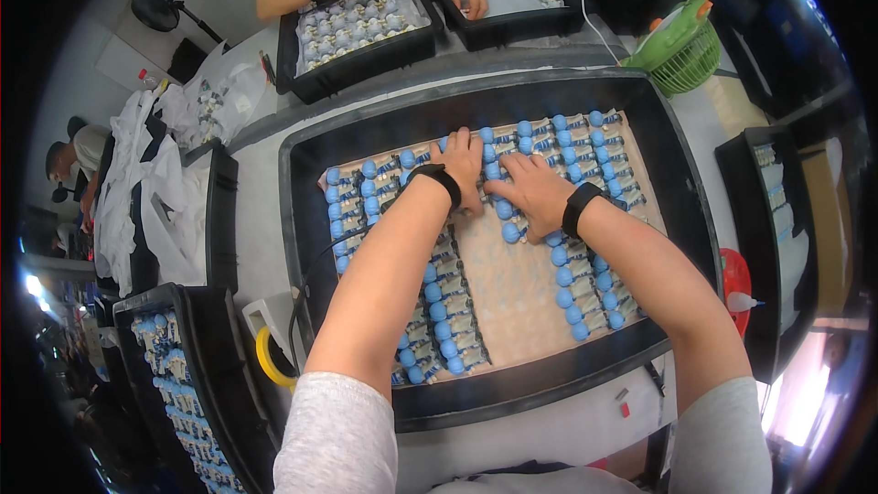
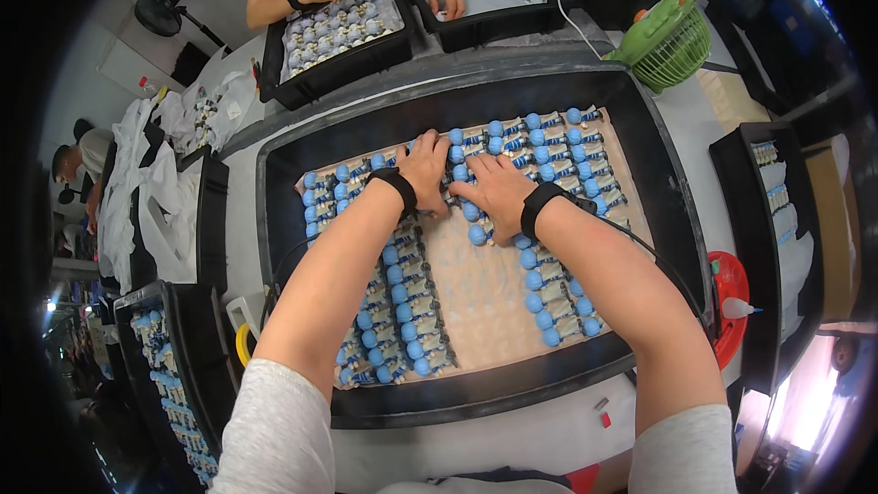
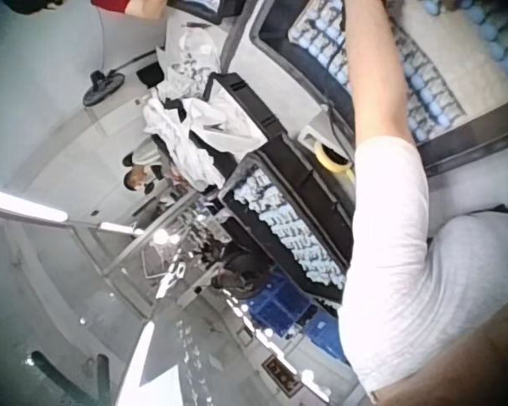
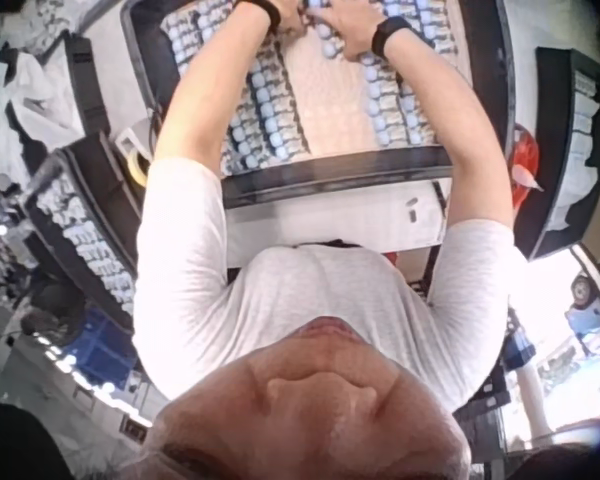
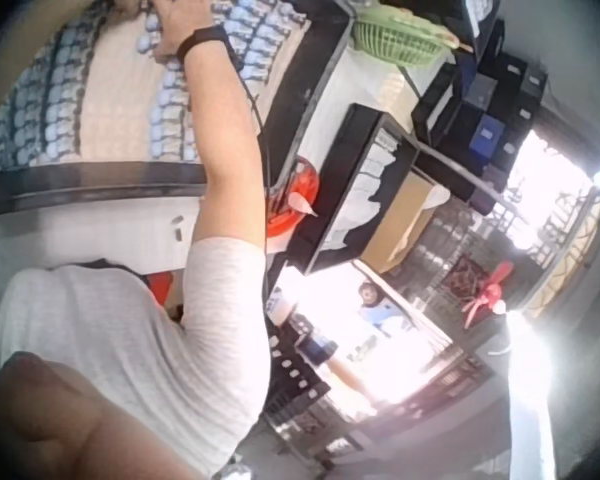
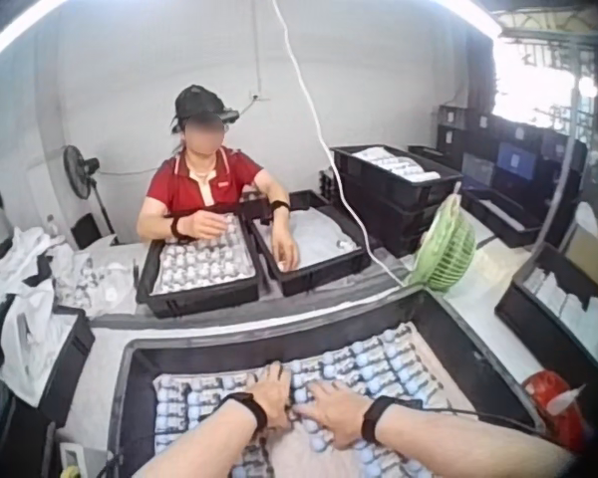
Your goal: Assembling and organizing small anime-style figurines at a manufacturing workstation.
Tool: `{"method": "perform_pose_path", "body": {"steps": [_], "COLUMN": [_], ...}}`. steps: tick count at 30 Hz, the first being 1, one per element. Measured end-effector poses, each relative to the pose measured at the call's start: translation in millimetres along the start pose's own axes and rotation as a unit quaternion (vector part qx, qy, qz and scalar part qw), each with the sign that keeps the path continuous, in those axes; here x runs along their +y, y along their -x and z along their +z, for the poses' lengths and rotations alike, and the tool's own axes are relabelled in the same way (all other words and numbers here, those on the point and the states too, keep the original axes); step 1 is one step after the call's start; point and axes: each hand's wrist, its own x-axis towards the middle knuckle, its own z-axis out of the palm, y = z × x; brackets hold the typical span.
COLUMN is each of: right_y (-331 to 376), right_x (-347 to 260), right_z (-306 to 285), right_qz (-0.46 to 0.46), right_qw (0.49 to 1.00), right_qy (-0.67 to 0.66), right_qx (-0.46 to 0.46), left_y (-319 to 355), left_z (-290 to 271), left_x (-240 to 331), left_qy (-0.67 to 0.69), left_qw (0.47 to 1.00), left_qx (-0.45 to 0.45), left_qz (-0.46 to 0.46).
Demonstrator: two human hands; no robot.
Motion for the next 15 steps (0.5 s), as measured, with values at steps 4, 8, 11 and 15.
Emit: {"method": "perform_pose_path", "body": {"steps": [4, 8, 11, 15], "right_y": [3.0, 6.3, 5.4, 5.8], "right_x": [5.6, 3.4, 4.6, 3.4], "right_z": [0.8, -1.6, 0.7, 2.6], "right_qz": [-0.016, -0.023, -0.032, -0.029], "right_qw": [0.999, 0.999, 0.999, 0.999], "right_qy": [-0.017, -0.002, -0.015, -0.029], "right_qx": [0.027, 0.034, 0.037, 0.01], "left_y": [0.8, 2.8, 2.7, 0.5], "left_z": [-1.0, 2.7, 9.8, 14.7], "left_x": [-0.5, -3.6, -3.5, -3.3], "left_qy": [0.017, 0.061, 0.059, 0.056], "left_qw": [1.0, 0.997, 0.997, 0.997], "left_qx": [0.001, 0.019, 0.047, 0.053], "left_qz": [0.016, 0.037, 0.031, 0.031]}}
